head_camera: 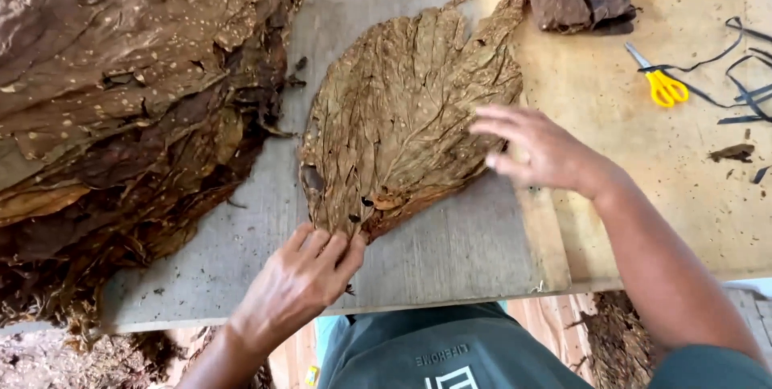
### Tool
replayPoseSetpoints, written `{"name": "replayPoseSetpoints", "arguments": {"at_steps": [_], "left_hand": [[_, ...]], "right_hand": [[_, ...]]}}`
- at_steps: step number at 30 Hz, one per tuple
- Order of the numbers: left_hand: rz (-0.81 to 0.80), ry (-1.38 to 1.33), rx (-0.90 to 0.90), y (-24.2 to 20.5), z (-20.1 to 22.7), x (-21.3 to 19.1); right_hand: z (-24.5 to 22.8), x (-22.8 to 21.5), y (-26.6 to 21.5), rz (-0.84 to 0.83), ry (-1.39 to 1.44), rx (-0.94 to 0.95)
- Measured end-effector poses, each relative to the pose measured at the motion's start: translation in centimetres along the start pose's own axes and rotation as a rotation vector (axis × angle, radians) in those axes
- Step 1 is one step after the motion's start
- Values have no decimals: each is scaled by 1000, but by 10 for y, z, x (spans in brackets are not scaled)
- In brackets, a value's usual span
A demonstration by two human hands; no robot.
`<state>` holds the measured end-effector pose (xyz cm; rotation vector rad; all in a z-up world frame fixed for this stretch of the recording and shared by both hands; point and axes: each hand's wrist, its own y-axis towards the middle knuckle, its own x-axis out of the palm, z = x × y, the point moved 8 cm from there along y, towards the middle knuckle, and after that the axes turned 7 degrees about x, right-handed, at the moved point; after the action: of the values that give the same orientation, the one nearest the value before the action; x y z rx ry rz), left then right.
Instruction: The person repeatedly takes dried brown leaves from a large pile, folds them into compact rectangular bundles by hand, and places the finished bundles on the table. The process is repeated multiple times throughout the clip.
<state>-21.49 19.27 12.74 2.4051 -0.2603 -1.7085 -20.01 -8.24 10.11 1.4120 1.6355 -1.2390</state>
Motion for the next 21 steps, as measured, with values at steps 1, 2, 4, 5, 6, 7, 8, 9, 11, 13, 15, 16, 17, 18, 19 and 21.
{"name": "replayPoseSetpoints", "arguments": {"at_steps": [1,2,4,5,6,7,8,9,11,13,15,16,17,18,19,21], "left_hand": [[-11,-26,-8,-2,0,4],[-13,-32,-8,-1,0,4],[-9,-106,-15,0,-1,3],[-9,-102,-9,0,-1,1],[1,-149,-21,0,-2,-2],[10,-198,-32,0,-4,-5],[9,-195,-26,1,-7,-13],[21,-238,-36,2,-10,-22],[30,-285,-46,2,-15,-36],[7,-326,-43,3,-20,-46],[4,-290,-23,12,-30,-54],[3,-253,-5,17,-34,-58],[4,-253,-4,31,-43,-60],[14,-208,14,45,-51,-64],[26,-162,33,59,-59,-69],[-14,-187,31,99,-76,-54]], "right_hand": [[-15,-14,0,50,157,-28],[-21,-7,10,45,159,-25],[-38,-7,28,186,306,-106],[-44,2,35,193,308,-106],[-53,14,42,161,273,-132],[-61,26,49,127,239,-156],[-67,29,47,133,242,-155],[-74,36,46,71,304,-162],[-82,45,42,8,370,-169],[-90,50,36,-51,533,-251],[-90,54,35,-41,551,-264],[-91,54,34,-33,565,-278],[-90,58,35,-32,565,-278],[-91,59,35,-2,544,-306],[-93,60,35,30,523,-335],[-96,52,32,83,578,-391]]}}
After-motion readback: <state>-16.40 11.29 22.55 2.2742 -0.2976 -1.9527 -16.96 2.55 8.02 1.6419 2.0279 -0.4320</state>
